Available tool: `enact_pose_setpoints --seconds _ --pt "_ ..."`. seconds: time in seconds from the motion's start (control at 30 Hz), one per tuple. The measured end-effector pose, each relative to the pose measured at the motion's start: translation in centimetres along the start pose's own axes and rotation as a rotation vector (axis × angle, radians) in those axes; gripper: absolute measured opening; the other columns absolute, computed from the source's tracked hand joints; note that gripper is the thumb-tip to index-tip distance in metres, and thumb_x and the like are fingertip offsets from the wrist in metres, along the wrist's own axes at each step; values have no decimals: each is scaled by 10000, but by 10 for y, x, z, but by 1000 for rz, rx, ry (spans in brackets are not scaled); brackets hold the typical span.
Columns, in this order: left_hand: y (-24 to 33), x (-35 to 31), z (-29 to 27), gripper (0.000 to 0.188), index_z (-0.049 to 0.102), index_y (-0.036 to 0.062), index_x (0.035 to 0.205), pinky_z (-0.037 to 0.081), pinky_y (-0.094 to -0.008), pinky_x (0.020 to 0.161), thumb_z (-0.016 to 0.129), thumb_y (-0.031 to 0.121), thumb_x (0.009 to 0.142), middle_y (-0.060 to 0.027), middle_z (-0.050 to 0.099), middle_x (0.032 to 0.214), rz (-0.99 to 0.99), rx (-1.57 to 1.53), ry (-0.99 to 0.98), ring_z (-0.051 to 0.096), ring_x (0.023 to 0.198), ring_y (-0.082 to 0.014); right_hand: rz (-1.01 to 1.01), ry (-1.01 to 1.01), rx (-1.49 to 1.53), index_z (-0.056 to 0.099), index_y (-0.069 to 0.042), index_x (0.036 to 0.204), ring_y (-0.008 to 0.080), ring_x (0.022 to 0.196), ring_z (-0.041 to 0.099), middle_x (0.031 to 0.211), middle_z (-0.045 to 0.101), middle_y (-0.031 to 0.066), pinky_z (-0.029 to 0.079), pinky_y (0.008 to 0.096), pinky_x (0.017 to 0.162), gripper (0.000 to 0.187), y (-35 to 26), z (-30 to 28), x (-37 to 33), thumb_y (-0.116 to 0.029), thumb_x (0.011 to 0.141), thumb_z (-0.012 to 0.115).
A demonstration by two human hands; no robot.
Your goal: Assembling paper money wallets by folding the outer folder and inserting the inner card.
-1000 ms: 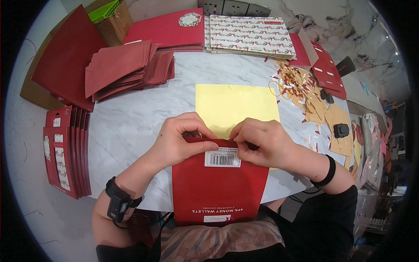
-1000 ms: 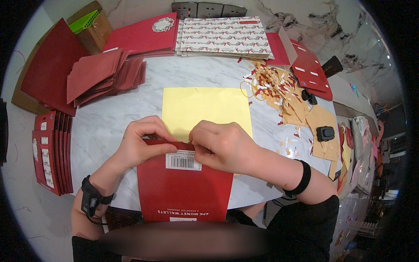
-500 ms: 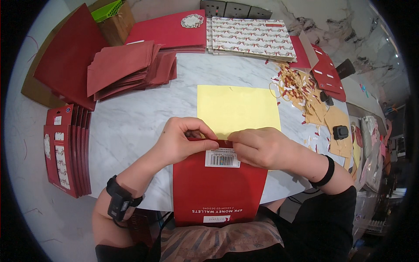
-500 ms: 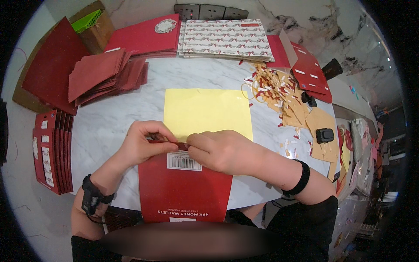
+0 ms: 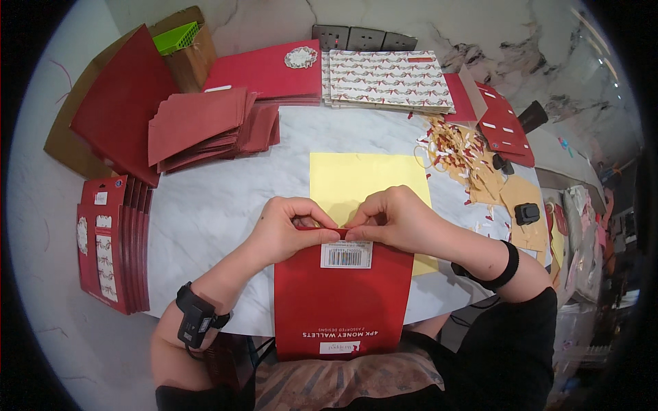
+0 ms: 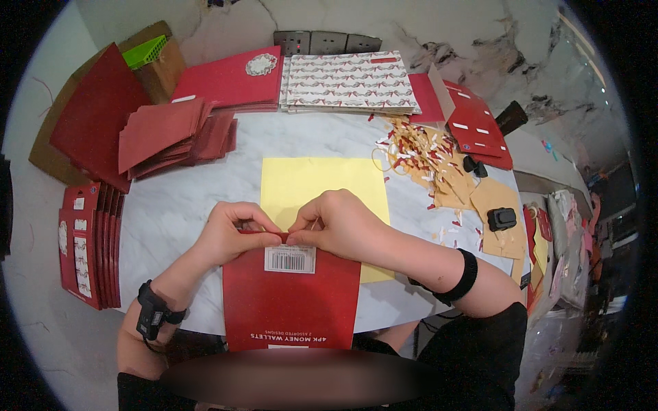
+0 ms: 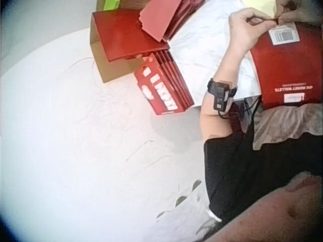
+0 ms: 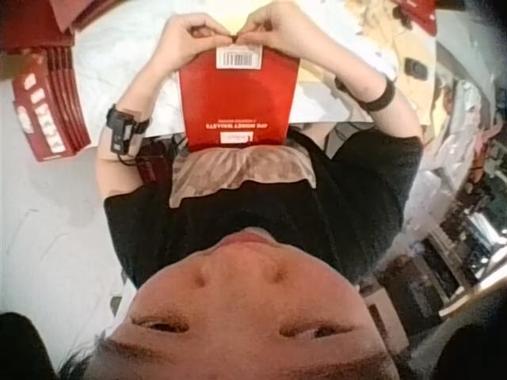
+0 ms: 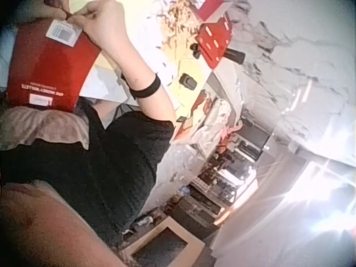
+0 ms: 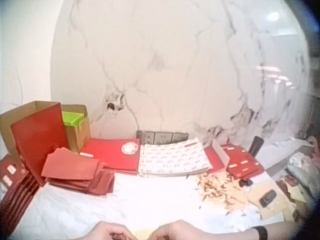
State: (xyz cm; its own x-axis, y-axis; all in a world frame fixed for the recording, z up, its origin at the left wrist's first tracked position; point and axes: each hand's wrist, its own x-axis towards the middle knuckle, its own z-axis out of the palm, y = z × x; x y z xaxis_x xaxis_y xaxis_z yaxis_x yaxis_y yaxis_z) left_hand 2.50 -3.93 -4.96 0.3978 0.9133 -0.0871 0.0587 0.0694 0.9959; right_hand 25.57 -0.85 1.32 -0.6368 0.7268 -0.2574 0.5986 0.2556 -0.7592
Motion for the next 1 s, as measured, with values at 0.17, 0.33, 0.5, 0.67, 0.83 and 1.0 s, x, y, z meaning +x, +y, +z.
enact_pose_setpoints --seconds 0.17,0.33,0.5,0.67,0.83,1.0 --pt "0 -1 -1 125 732 12 878 457 -167 607 803 -26 784 -20 710 788 0 30 1 612 688 -28 -25 -12 90 772 -29 903 69 642 620 737 728 58 486 246 593 143 6 -1 1 -145 823 792" --pt "1 1 -3 126 741 7 883 462 -169 609 808 -21 779 -27 713 783 6 3 -8 618 684 -33 -27 -39 170 770 -2 933 87 713 681 792 749 93 534 241 647 161 7 -9 0 -125 829 776" --pt "1 1 -5 124 767 22 880 436 -186 584 825 74 784 3 691 707 10 28 18 549 615 -14 -10 -84 311 753 33 992 80 717 675 791 743 98 526 226 630 190 15 -8 1 -80 841 730" --pt "1 1 -3 111 768 18 885 437 -184 586 812 68 797 2 691 708 -12 -5 2 555 620 -16 -13 -74 279 751 30 1012 57 618 629 763 734 83 473 215 524 229 26 -4 -2 -55 811 682" --pt "4 1 -1 105 766 11 892 451 -185 599 801 64 809 -3 696 718 -2 -5 7 577 640 -20 -42 -79 327 753 29 1010 42 557 591 750 731 76 432 209 467 245 24 -4 -4 -39 794 660" --pt "4 1 -2 103 764 7 890 465 -186 611 800 61 810 -16 707 734 -17 5 -8 595 651 -27 33 -135 286 745 25 1043 55 673 634 793 737 61 506 225 594 247 18 -12 -3 -90 826 716"
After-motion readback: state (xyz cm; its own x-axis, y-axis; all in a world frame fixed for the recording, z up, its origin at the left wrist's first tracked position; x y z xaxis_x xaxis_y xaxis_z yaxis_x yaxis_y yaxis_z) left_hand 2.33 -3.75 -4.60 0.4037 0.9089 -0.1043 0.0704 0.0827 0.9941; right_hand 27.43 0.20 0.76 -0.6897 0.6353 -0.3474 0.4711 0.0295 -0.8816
